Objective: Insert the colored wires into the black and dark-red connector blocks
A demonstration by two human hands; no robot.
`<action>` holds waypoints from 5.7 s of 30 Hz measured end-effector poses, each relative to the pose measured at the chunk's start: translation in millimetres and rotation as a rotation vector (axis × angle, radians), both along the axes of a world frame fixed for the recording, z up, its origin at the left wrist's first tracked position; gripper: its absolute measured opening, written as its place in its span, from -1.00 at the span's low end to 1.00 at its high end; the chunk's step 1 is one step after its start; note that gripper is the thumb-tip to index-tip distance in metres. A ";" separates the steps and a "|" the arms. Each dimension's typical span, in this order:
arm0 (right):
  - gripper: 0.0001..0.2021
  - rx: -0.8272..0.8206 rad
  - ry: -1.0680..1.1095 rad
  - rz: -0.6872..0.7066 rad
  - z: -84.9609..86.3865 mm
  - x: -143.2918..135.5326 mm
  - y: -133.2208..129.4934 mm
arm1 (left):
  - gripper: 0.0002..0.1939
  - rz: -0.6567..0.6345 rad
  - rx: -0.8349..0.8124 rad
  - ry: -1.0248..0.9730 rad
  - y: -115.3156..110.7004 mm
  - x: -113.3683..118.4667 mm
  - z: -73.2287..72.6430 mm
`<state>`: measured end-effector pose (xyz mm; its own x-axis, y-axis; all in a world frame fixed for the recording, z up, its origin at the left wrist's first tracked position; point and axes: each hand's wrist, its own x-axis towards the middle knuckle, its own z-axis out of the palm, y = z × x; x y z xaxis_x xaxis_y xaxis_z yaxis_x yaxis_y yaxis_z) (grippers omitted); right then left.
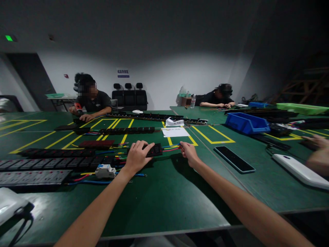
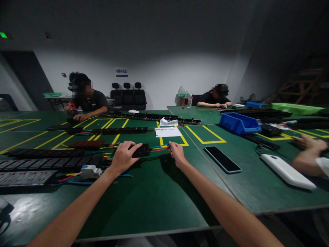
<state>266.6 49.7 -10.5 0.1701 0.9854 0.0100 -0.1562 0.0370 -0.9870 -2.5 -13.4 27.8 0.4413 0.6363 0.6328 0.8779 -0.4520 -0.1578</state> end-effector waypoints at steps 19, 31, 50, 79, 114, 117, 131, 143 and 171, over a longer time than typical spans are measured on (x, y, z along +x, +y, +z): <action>-0.72 0.005 0.011 -0.062 1.6 -4.9 -3.8 | -0.43 0.017 -0.029 0.025 -1.2 1.5 0.2; -0.72 -0.001 0.010 -0.058 0.5 -5.1 -4.2 | -0.40 0.022 -0.042 0.021 -2.1 1.5 0.8; -0.72 -0.054 0.081 -0.059 1.9 1.4 0.3 | -0.34 0.007 0.015 0.069 -2.9 0.5 4.6; -0.79 -0.004 0.088 -0.086 6.3 -3.6 -3.0 | -0.43 0.090 0.022 -0.037 2.2 -4.5 3.3; -0.74 0.291 -0.240 -0.144 -3.2 1.0 1.8 | -0.43 0.087 0.046 -0.049 3.3 -4.8 1.3; -0.71 0.315 -0.254 -0.138 -2.7 1.3 2.0 | -0.42 0.093 0.044 -0.046 3.0 -4.7 1.7; -0.82 0.353 -0.305 -0.115 -5.4 0.2 5.2 | -0.41 0.090 0.041 -0.013 0.2 -3.5 4.5; -0.61 0.275 -0.141 -0.078 -0.1 1.6 5.9 | -0.46 0.096 0.062 -0.091 1.3 -2.5 2.6; -0.57 0.374 -0.187 -0.048 -0.3 -1.1 4.3 | -0.46 0.068 0.060 -0.096 1.9 -0.6 2.0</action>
<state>265.5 54.0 -10.8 0.1768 0.8989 0.4009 0.0353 0.4012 -0.9153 -3.1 -11.5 29.8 0.3341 0.6224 0.7078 0.9187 -0.3828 -0.0971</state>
